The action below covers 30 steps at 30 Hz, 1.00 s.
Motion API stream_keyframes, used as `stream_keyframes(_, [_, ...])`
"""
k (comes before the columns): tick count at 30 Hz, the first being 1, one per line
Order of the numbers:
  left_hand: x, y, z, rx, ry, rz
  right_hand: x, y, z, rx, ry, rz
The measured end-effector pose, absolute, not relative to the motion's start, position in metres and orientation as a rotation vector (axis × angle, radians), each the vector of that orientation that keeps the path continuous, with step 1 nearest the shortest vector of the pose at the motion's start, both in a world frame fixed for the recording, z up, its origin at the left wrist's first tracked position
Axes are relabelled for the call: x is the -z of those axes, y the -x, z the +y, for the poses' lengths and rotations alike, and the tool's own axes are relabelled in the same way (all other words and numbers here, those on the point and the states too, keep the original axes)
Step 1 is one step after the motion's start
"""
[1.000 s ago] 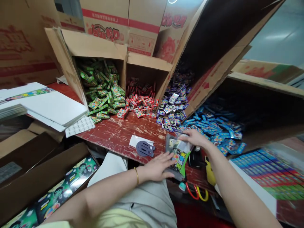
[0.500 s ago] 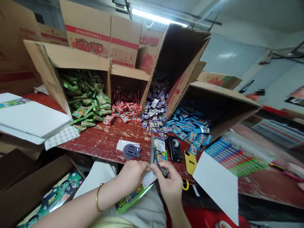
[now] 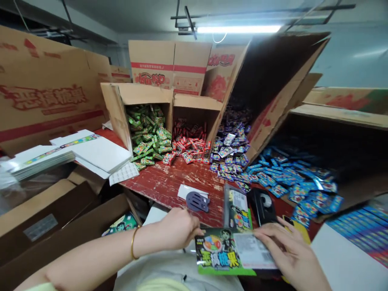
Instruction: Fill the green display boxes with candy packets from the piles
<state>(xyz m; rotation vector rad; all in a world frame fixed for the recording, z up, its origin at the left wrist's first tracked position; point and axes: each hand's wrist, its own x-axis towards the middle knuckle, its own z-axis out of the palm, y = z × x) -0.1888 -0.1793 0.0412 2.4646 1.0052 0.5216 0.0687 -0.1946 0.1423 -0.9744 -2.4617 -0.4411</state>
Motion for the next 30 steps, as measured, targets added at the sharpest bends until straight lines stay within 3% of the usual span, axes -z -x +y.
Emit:
stream_keyframes(3, [-0.044,0.174,-0.182,-0.641,-2.431,1.009,-0.157,-0.018,-0.201,0.434,0.831,-2.543])
stream_keyframes(7, [-0.055,0.156,-0.178,-1.127,-2.089,0.972,-0.135,-0.015,-0.212,0.432,1.32,-2.057])
stream_keyframes(8, [-0.054,0.154,-0.177,-1.215,-1.993,0.984,-0.126,-0.021,-0.215,0.239,1.445,-1.932])
stream_keyframes(11, [-0.043,0.151,-0.177,-1.195,-1.81,0.983,-0.101,-0.034,-0.219,-0.818,1.524,-1.628])
stream_keyframes(13, [-0.034,0.148,-0.18,-1.118,-1.77,0.974,-0.09,-0.034,-0.217,-1.063,1.442,-1.365])
stream_keyframes(22, [-0.034,0.13,-0.176,-1.161,-1.004,0.628,-0.111,-0.003,-0.202,-0.709,1.524,-1.43])
stream_keyframes(30, [-0.064,0.159,-0.162,-1.188,-0.768,0.81,0.0,0.001,-0.255,-1.247,1.536,-1.302])
